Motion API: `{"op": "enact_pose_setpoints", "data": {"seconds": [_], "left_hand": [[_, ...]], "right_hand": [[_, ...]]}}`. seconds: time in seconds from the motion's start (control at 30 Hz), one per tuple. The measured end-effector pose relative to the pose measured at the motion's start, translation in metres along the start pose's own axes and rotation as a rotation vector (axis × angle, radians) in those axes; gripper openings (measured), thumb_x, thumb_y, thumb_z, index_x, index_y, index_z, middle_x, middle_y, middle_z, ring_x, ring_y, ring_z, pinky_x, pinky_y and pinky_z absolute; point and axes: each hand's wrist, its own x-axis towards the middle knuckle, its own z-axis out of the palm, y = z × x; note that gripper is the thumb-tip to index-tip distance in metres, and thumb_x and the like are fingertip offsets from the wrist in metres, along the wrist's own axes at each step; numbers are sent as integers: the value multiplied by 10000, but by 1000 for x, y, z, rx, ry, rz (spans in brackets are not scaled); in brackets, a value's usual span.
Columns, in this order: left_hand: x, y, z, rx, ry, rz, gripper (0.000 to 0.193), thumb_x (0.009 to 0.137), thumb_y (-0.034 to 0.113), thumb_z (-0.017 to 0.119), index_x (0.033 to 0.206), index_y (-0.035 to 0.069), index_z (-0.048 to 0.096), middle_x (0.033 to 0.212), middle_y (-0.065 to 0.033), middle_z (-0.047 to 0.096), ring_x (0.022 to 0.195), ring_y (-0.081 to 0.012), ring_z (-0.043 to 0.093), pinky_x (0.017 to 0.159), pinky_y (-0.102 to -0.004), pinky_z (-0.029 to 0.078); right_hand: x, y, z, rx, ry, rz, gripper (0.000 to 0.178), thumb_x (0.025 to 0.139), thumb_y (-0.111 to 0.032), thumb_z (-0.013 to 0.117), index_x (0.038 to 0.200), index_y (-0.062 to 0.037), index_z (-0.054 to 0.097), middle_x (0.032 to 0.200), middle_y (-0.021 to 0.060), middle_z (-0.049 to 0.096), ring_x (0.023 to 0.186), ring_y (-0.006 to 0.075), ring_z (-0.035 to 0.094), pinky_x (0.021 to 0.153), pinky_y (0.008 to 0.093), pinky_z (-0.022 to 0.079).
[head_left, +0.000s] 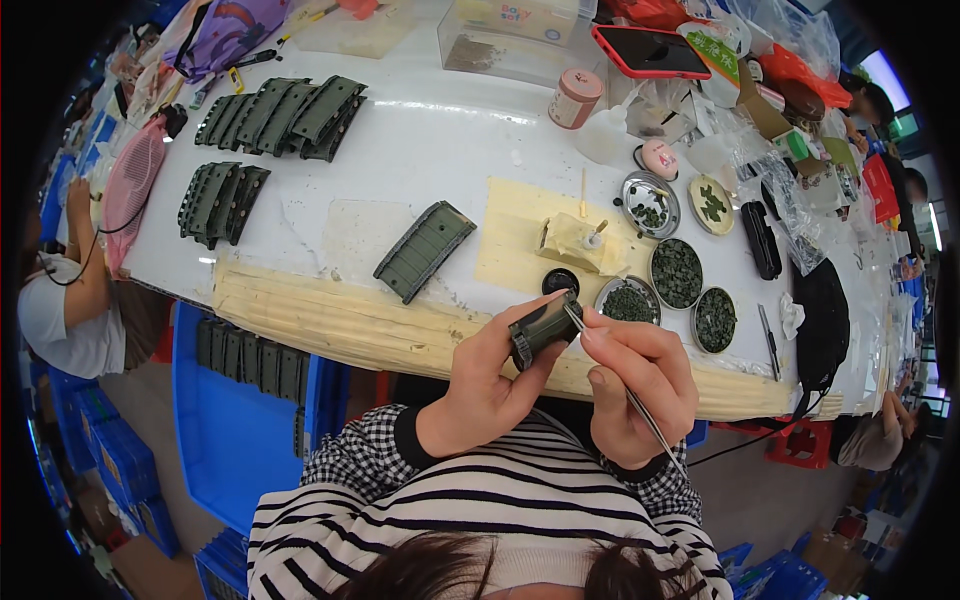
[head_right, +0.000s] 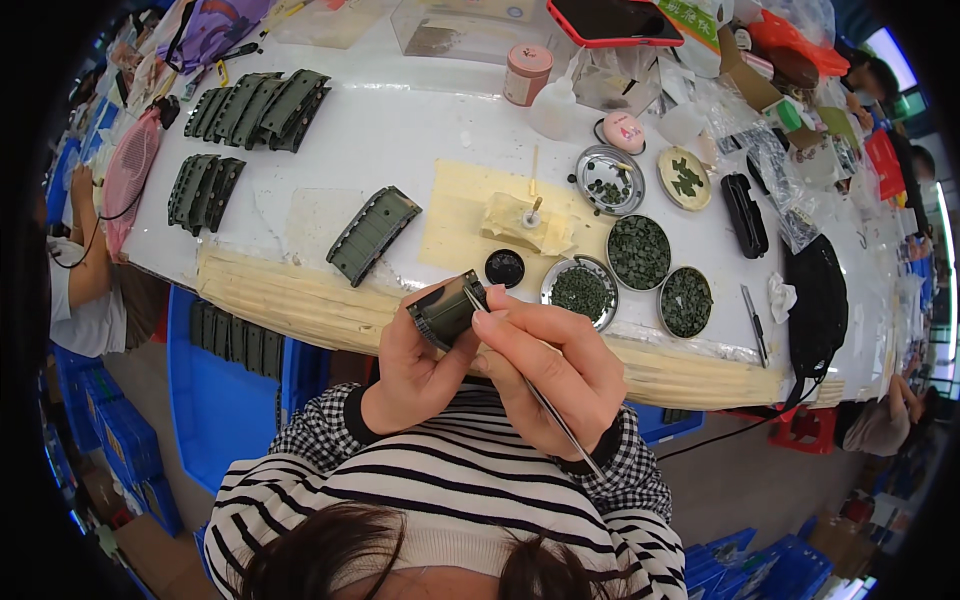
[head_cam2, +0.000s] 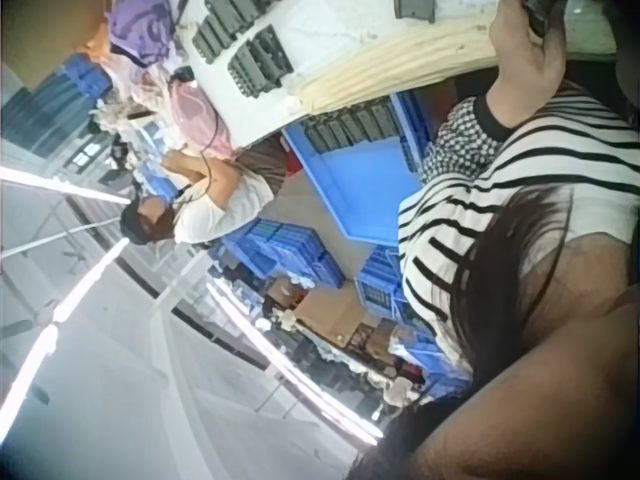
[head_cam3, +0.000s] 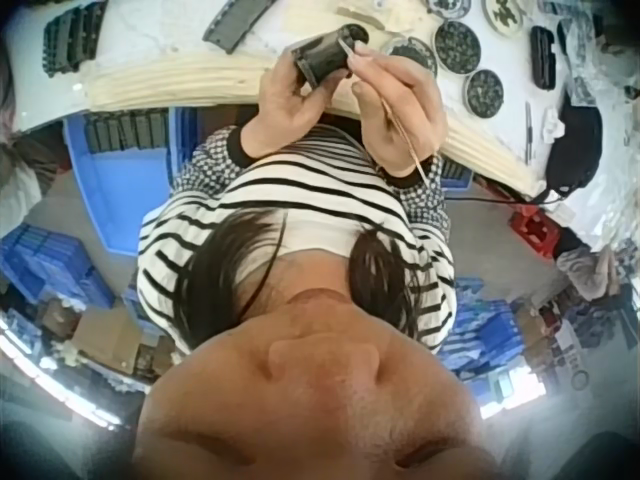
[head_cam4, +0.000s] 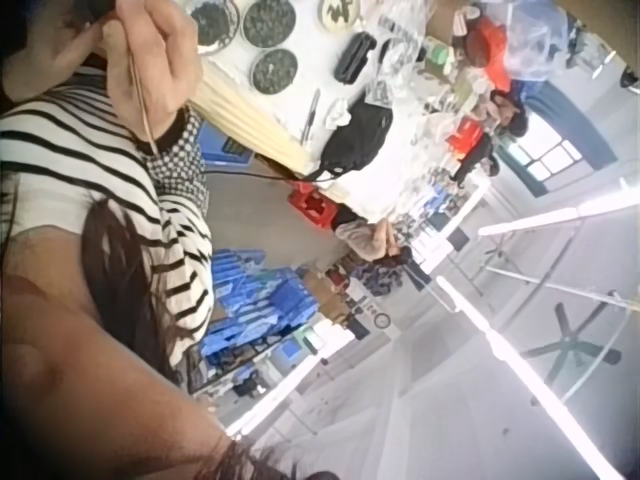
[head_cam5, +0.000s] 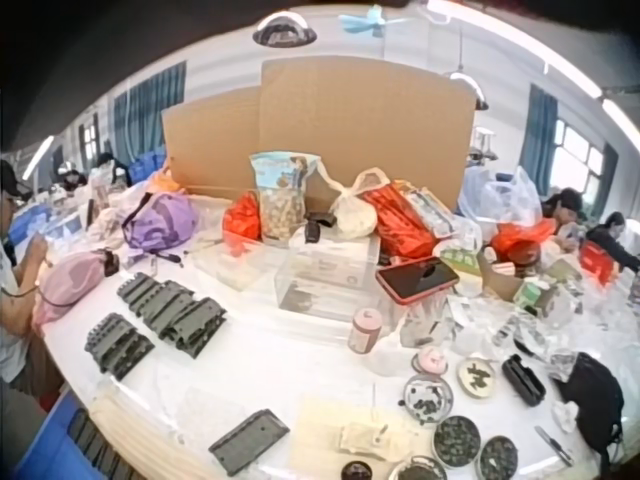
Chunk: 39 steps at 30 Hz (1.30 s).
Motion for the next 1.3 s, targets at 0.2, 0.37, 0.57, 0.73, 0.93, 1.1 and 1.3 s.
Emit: {"op": "enact_pose_setpoints", "data": {"seconds": [0.2,0.37,0.57,0.73,0.93,1.1,1.3], "left_hand": [[-1,1,-3,-348,-85,-215,452,914,-56,550,1340,-28,404,1142,-142,623,1043,-166,622,885,-274,484],[3,6,-9,-493,-176,-295,483,935,-65,501,1384,-26,327,1243,-135,552,1136,-182,579,969,-297,459],[4,4,-11,-497,-178,-315,480,935,-61,506,1382,-27,335,1238,-132,556,1143,-180,578,969,-302,463],[4,3,-14,-480,-183,-315,456,936,-53,514,1364,-29,360,1218,-126,568,1139,-176,580,969,-300,460],[3,1,-16,-483,-183,-340,431,934,-42,529,1342,-27,389,1185,-112,587,1106,-150,580,950,-284,460],[3,-1,-20,-462,-193,-353,418,929,-35,545,1325,-25,411,1168,-99,592,1059,-127,575,912,-261,459],[2,-3,-21,-460,-199,-336,431,930,-28,556,1339,-26,420,1168,-90,589,1056,-112,558,902,-249,455]], "right_hand": [[1,4,0,32,57,17,279,810,-39,736,1082,-10,677,1018,146,644,911,266,680,800,311,566],[-1,10,6,107,104,21,230,837,-47,709,1060,-1,682,987,132,642,900,256,671,818,320,566],[2,8,4,70,49,32,233,832,-16,702,1063,1,682,981,131,634,927,259,667,823,323,564],[1,8,3,50,29,39,257,814,-1,712,1069,-3,684,996,131,634,935,265,671,799,309,554],[0,8,4,61,33,41,283,796,8,724,1076,-8,687,1008,134,641,941,268,677,783,298,540],[0,8,3,44,20,41,308,775,6,739,1079,-15,693,1003,126,652,925,239,664,769,285,526],[0,8,5,29,32,42,315,757,3,748,1068,-16,702,979,117,658,899,224,653,764,282,524]]}}
